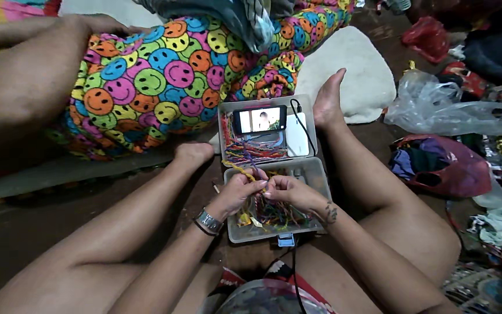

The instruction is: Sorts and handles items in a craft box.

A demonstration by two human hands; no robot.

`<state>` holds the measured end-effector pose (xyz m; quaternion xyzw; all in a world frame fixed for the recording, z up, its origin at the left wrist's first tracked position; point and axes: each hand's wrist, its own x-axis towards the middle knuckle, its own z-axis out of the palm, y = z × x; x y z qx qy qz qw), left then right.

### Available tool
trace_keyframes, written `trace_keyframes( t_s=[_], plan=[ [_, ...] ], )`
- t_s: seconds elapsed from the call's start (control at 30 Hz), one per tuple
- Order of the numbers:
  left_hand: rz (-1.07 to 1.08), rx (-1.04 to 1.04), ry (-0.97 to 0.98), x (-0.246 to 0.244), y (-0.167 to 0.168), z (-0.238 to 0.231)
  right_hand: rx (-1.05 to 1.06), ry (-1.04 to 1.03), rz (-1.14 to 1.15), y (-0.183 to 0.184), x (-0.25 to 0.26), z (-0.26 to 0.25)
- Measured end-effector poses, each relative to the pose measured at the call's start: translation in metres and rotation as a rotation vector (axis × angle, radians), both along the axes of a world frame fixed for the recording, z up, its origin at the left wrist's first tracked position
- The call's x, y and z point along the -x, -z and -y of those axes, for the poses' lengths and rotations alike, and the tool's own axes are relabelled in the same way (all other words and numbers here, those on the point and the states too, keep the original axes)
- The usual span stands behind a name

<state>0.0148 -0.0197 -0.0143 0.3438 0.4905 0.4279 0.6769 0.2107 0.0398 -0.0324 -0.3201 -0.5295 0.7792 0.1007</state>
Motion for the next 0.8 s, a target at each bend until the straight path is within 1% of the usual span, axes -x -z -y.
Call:
trace_keyframes(
  t_s=[0.03, 0.13, 0.17, 0.27, 0.33, 0.4, 0.47, 0.5, 0.53, 0.57, 0.6, 0.67, 0.73, 0.8],
  plan=[
    [-0.015, -0.007, -0.005, 0.000, 0.001, 0.000, -0.041, 0.001, 0.021, -0.001, 0.001, 0.000],
    [-0.096, -0.001, 0.008, 0.001, 0.002, -0.001, -0.282, -0.048, 0.168, -0.002, 0.000, -0.002],
    [-0.124, 0.011, 0.028, 0.001, 0.002, 0.000, -0.319, -0.051, 0.207, -0.002, 0.000, -0.002],
    [-0.213, 0.017, 0.086, -0.003, 0.002, -0.001, -0.286, 0.034, 0.271, 0.003, 0.002, 0.000],
    [-0.318, -0.021, 0.107, -0.002, -0.006, -0.008, -0.251, 0.073, 0.268, 0.002, 0.004, -0.002],
    [-0.528, -0.107, 0.149, 0.002, -0.023, -0.020, -0.288, 0.044, 0.274, 0.000, 0.002, -0.007],
    [-0.858, -0.244, 0.208, 0.007, -0.044, -0.034, -0.386, -0.015, 0.351, -0.009, -0.003, -0.016],
    [-1.012, -0.326, 0.264, 0.011, -0.053, -0.041, -0.430, -0.030, 0.392, -0.013, -0.006, -0.019],
    [-1.136, -0.365, 0.326, 0.013, -0.058, -0.048, -0.453, -0.034, 0.429, -0.014, -0.009, -0.021],
    [-1.250, -0.349, 0.386, 0.017, -0.055, -0.059, -0.470, -0.035, 0.453, -0.013, -0.012, -0.023],
    [-1.351, -0.303, 0.450, 0.023, -0.044, -0.072, -0.488, -0.038, 0.467, -0.011, -0.013, -0.025],
    [-1.470, -0.183, 0.517, 0.030, -0.017, -0.087, -0.520, -0.051, 0.485, -0.006, -0.014, -0.024],
    [-1.510, -0.105, 0.518, 0.031, -0.001, -0.090, -0.528, -0.105, 0.519, -0.004, -0.012, -0.022],
    [-1.499, -0.141, 0.457, 0.030, -0.002, -0.084, -0.540, -0.148, 0.557, -0.004, -0.010, -0.021]
  ],
)
